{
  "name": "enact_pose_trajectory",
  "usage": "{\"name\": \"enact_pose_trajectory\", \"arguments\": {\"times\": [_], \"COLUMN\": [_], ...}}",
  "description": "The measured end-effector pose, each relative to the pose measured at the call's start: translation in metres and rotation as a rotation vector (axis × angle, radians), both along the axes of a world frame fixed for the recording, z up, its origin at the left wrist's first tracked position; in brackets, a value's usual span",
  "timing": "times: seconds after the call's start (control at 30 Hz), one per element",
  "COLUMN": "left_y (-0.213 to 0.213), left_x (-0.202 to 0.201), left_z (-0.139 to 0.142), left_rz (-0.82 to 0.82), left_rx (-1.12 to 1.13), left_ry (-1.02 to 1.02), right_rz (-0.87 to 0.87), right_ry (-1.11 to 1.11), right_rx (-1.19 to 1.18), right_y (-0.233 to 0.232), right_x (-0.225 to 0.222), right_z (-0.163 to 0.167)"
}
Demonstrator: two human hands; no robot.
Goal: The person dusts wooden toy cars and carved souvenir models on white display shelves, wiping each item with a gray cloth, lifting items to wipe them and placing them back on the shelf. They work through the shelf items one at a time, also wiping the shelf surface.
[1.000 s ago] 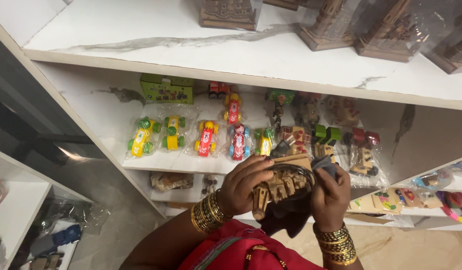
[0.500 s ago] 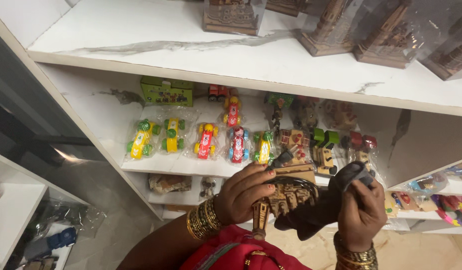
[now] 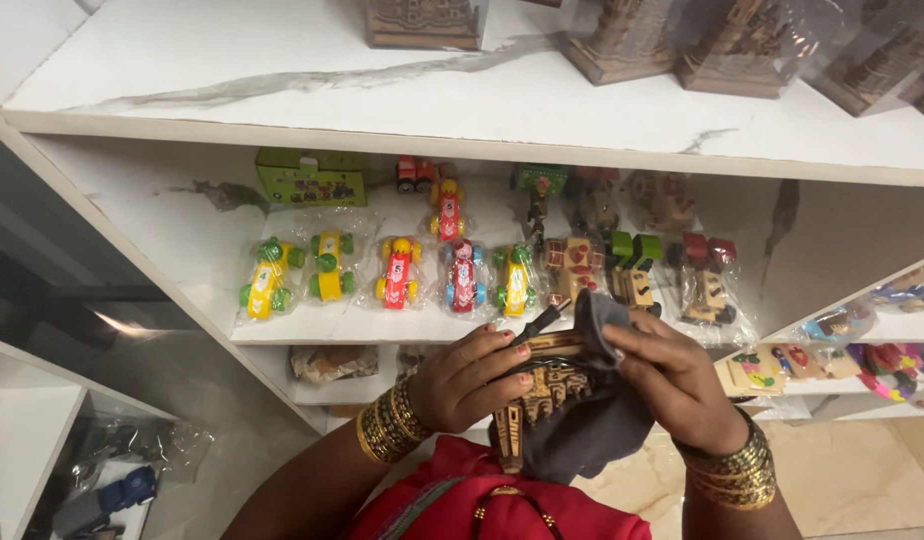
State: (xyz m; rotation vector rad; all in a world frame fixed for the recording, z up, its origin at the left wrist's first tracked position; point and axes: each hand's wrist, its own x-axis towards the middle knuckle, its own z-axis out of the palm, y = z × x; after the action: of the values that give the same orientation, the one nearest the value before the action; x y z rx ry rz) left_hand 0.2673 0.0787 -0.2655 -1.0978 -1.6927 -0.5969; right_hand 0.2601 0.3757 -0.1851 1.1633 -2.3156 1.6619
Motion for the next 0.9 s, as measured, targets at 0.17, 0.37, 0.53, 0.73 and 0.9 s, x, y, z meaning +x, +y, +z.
{"name": "enact_pose_trajectory", "arguments": {"times": [0.17, 0.37, 0.53, 0.73, 0.9], "left_y": [0.000, 0.010, 0.010, -0.002, 0.008], "left_x": [-0.001, 0.003, 0.011, -0.003, 0.003], "left_z": [-0.015, -0.016, -0.009, -0.007, -0.016], "left_rz": [0.050, -0.040, -0.188, -0.568, -0.784], "left_rx": [-0.014, 0.259, 0.529, 0.757, 0.795], "left_ry": [-0.030, -0.337, -0.736, -1.032, -1.165], "right_rz": [-0.012, -0.049, 0.021, -0.077, -0.181], "right_ry": [-0.273, -0.380, -0.457, -0.315, -0.301], "right_rx": [-0.133, -0.349, -0.127, -0.242, -0.134], "right_y": [0.003, 0.007, 0.039, 0.046, -0.008], "right_x": [-0.013, -0.020, -0.037, -0.052, -0.035], "right_z": [-0.031, -0.077, -0.094, -0.077, -0.069]}}
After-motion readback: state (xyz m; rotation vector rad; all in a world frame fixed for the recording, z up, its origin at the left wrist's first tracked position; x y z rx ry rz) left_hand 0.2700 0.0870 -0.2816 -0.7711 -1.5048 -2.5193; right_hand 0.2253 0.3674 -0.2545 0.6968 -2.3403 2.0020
